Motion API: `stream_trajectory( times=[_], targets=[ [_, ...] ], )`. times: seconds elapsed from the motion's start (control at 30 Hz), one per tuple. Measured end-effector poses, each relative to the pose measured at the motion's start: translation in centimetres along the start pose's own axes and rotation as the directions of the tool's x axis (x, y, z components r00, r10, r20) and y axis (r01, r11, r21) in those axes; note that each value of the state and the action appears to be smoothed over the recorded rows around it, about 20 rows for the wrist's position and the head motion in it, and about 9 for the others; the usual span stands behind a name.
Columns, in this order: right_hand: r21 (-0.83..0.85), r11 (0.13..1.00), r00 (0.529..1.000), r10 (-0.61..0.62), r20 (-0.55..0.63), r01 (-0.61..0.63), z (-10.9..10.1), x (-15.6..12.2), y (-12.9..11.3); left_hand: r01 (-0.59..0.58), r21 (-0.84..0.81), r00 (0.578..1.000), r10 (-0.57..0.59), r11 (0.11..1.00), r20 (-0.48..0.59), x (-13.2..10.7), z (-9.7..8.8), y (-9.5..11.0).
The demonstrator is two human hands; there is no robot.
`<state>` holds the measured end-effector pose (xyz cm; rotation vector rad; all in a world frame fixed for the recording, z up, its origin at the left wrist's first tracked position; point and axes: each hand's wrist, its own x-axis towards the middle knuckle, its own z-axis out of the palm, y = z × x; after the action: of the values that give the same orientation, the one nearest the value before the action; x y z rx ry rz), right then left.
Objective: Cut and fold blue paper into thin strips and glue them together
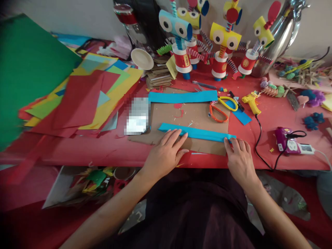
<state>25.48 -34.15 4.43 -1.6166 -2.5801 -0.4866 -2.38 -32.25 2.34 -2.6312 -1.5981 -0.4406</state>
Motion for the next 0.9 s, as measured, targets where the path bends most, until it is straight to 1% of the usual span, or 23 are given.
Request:
stream_trajectory(
  times=[0.13, 0.27, 0.4, 0.5, 0.6, 0.67, 0.77, 0.9],
  targets=[
    [-0.004, 0.998, 0.997, 0.067, 0.032, -0.067, -0.3, 0.3, -1.2, -0.060, -0.057, 0.998, 0.061, 0.997, 0.007, 0.0, 0.8, -0.5],
    [0.005, 0.995, 0.993, 0.099, 0.061, -0.100, -0.4, 0.6, -1.9, -0.084, -0.069, 0.996, 0.086, 0.994, 0.030, -0.2, 0.7, -0.6],
    [0.049, 0.988, 0.986, 0.139, 0.089, -0.144, -0.8, 0.8, -2.4, -0.058, -0.088, 0.997, 0.062, 0.994, 0.045, -0.1, 0.4, -0.1],
    [0.080, 0.982, 0.984, 0.167, 0.058, -0.171, -1.1, 1.1, -3.2, -0.047, -0.089, 0.997, 0.051, 0.995, 0.050, 0.0, 0.2, 0.1],
    [0.098, 0.982, 0.987, 0.160, 0.019, -0.161, -1.3, 1.5, -4.5, -0.060, -0.047, 0.996, 0.063, 0.997, 0.057, 0.1, 0.3, 0.1],
    [0.116, 0.983, 0.990, 0.143, 0.017, -0.144, -1.3, 1.9, -5.6, -0.062, -0.037, 0.996, 0.064, 0.997, 0.058, 0.1, 0.4, 0.1],
    [0.147, 0.979, 0.990, 0.137, 0.043, -0.142, -1.2, 2.5, -6.8, -0.042, -0.059, 0.998, 0.045, 0.997, 0.052, 0.0, 0.5, 0.1],
    [0.161, 0.971, 0.983, 0.166, 0.084, -0.178, -1.1, 2.9, -7.3, -0.030, -0.061, 0.999, 0.033, 0.998, 0.034, 0.0, 0.6, 0.2]
  ],
)
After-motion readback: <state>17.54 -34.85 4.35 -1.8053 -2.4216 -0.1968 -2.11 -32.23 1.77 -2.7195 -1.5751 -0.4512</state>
